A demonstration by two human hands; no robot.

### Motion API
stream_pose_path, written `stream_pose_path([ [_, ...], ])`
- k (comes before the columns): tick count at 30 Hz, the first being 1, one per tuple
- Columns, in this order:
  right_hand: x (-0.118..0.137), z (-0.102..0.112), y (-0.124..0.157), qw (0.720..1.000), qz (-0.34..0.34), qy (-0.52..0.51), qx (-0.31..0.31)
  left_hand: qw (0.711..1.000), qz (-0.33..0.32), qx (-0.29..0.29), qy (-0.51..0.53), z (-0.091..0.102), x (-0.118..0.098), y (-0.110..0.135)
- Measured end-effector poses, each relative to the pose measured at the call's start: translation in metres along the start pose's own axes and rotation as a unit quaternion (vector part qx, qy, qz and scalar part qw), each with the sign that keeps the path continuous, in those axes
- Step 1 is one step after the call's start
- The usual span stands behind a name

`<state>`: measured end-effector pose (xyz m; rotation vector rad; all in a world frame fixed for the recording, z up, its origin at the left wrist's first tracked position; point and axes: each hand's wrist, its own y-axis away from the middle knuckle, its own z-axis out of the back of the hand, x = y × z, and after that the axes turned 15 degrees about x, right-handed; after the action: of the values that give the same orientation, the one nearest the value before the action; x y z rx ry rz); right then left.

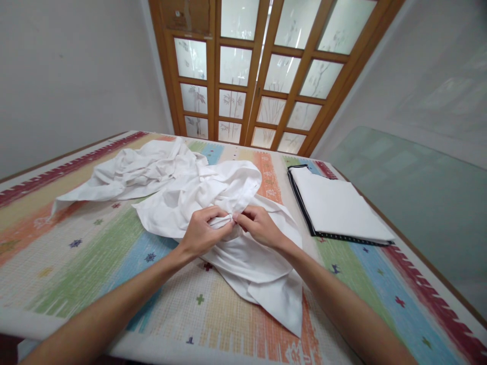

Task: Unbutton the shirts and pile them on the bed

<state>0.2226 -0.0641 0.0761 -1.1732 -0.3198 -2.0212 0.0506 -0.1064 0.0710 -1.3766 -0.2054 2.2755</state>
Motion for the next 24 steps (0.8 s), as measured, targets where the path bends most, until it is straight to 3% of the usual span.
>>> stream_pose_path([
  [3,0.0,-0.002,0.0,1.0,-0.001,0.008,-0.01,1.0,0.001,-0.01,0.0,-0.001,0.0,0.0],
  [8,0.008,-0.002,0.001,0.992,-0.011,0.119,-0.04,1.0,0.004,-0.001,-0.008,-0.002,-0.001,-0.001],
  [16,0.01,-0.002,0.003,0.97,-0.009,0.239,-0.032,0.998,-0.01,-0.005,-0.059,-0.002,-0.002,-0.001],
  [24,0.002,-0.01,0.002,0.963,0.025,0.263,-0.052,0.989,-0.003,-0.029,-0.147,-0.007,0.004,-0.002],
])
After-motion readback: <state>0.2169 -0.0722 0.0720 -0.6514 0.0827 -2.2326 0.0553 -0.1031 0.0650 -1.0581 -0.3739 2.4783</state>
